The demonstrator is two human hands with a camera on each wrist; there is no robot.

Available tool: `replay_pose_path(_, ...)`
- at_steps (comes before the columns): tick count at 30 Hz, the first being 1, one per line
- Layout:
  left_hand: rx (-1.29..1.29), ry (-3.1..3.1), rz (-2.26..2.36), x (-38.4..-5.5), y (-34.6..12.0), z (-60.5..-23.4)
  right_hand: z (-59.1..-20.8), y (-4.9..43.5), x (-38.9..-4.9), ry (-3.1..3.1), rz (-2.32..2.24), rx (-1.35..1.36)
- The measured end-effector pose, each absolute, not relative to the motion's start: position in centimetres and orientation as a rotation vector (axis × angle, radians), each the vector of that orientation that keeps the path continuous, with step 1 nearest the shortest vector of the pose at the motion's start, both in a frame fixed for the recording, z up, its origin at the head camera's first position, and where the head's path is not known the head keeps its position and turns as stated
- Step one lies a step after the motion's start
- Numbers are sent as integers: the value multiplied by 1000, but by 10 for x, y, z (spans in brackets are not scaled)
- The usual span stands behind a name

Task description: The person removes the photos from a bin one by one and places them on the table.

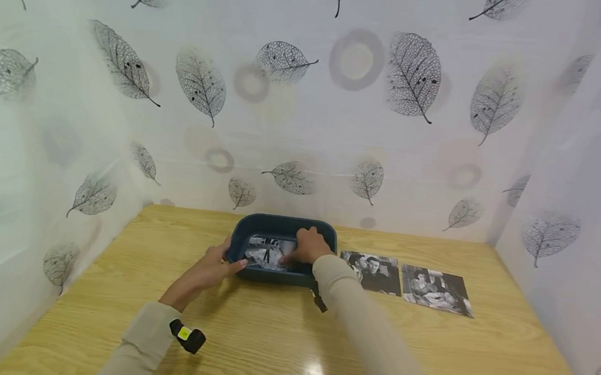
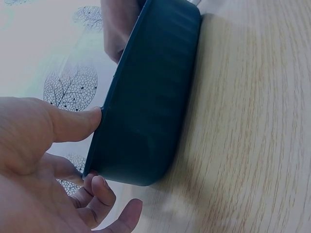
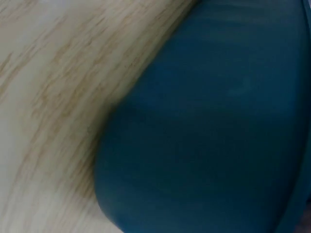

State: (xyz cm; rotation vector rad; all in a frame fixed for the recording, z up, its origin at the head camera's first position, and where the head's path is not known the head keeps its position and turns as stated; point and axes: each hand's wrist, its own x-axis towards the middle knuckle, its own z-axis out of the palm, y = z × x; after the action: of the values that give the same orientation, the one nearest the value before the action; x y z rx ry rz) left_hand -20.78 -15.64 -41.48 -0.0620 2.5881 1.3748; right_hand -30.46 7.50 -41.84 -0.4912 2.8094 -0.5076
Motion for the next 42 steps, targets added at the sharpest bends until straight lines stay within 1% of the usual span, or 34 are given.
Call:
replay_pose_path(13, -39, 2619, 1363, -212, -153, -412, -423, 76, -310, 2828, -469, -454)
replay_pose_path(26, -67, 2603, 1398, -211, -153, -416, -423, 76, -309, 2944, -559, -336)
replay_pose_path(35, -49, 2626, 1403, -210, -154, -416, -420, 79, -311, 2963, -750, -346)
replay_pose_path(42, -34, 2643, 1393, -210, -155, -416, -416, 85, -309, 3004, -880, -434)
